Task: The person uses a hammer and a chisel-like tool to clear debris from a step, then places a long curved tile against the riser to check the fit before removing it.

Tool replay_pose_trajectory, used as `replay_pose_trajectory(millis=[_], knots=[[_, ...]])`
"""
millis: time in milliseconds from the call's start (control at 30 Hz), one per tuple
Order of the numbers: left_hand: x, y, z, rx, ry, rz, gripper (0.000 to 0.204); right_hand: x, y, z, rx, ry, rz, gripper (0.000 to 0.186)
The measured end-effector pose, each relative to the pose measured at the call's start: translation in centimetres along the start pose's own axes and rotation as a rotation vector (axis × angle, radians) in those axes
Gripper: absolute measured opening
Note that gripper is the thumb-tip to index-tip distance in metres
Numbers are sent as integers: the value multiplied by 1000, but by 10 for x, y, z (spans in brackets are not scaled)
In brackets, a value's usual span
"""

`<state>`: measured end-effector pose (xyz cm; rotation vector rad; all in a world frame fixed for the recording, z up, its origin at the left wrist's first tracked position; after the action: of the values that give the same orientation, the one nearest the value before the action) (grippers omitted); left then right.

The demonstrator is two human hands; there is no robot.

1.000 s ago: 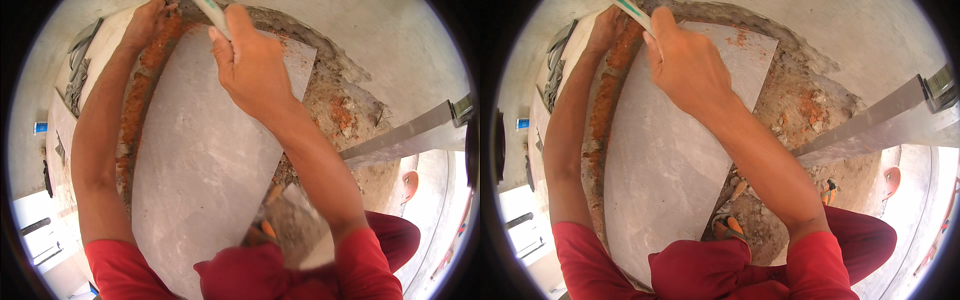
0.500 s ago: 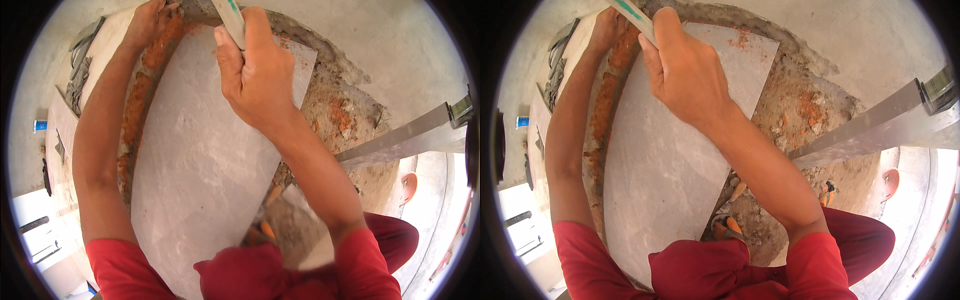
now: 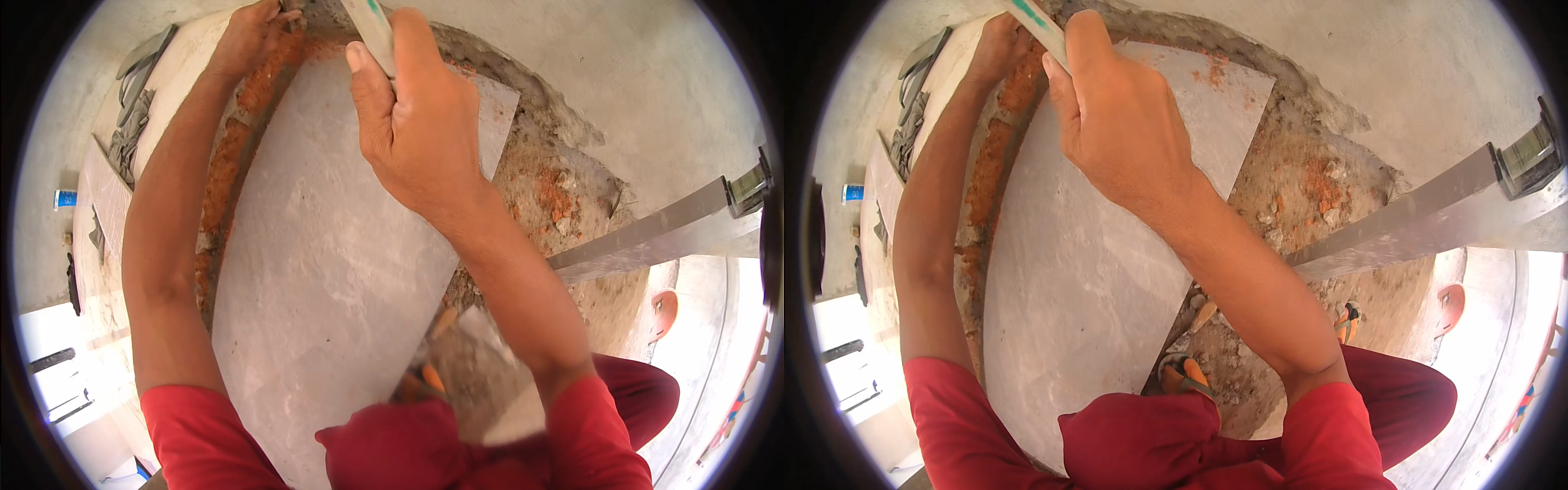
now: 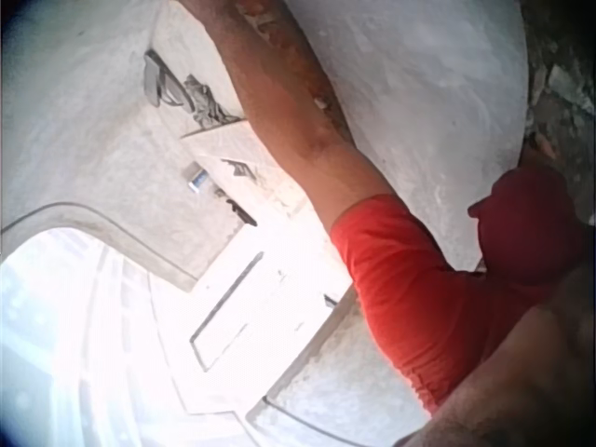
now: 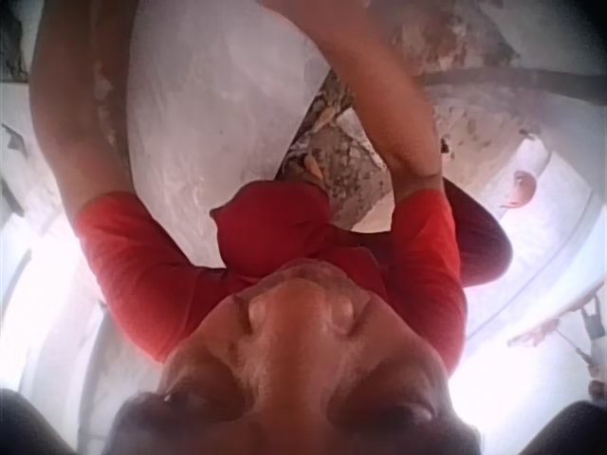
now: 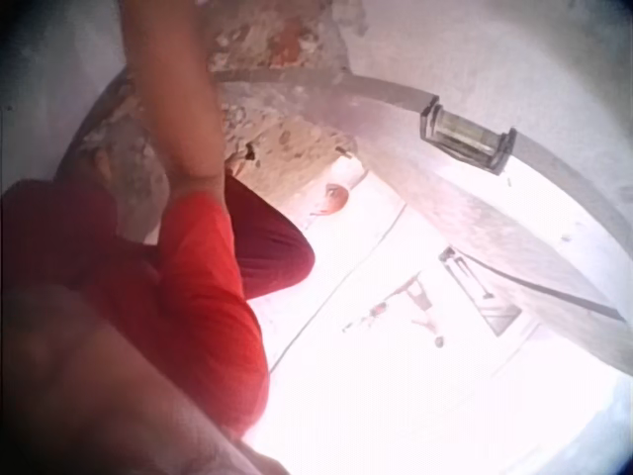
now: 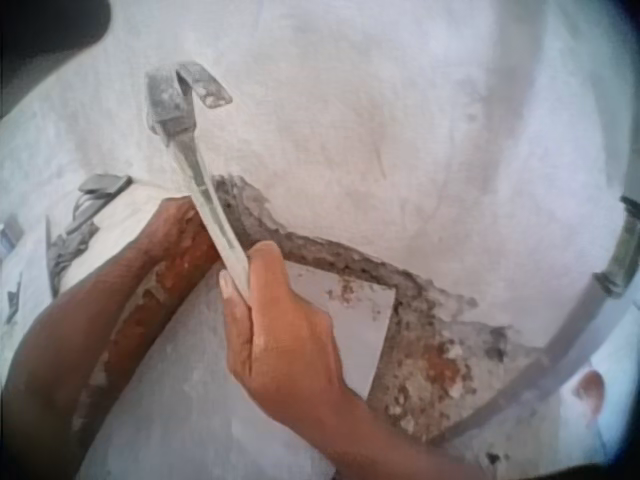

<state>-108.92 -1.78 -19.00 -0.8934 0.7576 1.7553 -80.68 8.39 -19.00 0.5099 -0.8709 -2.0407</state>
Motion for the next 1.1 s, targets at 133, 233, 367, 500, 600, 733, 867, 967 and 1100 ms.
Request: replay_pose_trajectory(millis=[133, 233, 367, 500, 600, 733, 867, 967, 1100], knots=[[4, 15, -2, -17, 102, 94, 23, 3, -24, 7, 290, 104, -154, 21], [1, 0, 7, -117, 150, -14, 19, -7, -24, 1, 323, 72, -106, 20], [2, -6, 4, -168, 202, -3, 19, -6, -22, -13, 263, 67, -59, 20], [12, 14, 6, -41, 246, 91, 22, -2, -25, -12, 249, 77, -48, 22], [16, 20, 6, -46, 248, 91, 24, 0, -25, -13, 171, 38, -39, 22], [12, 9, 11, -63, 184, 22, 25, 2, -35, -7, 135, 18, -65, 21], [14, 15, 6, -8, 152, 13, 25, 0, -21, 4, 268, 21, -30, 16], [14, 1, 17, -49, 208, 131, 24, -3, -34, 2, 190, -40, -19, 17], [17, 11, 14, -132, 290, 159, 24, -5, -35, 15, 268, 65, -126, 17]])
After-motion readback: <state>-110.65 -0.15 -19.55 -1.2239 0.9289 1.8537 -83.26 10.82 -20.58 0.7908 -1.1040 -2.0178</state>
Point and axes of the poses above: each hand's wrist, its own z-axis towards the middle knuckle, its own x-axis out of the palm, y = z × x, the point moved 2 cm from there along z, towards the middle knuckle, and after that the axes turned 15 degrees about z, right-handed, at the moved point
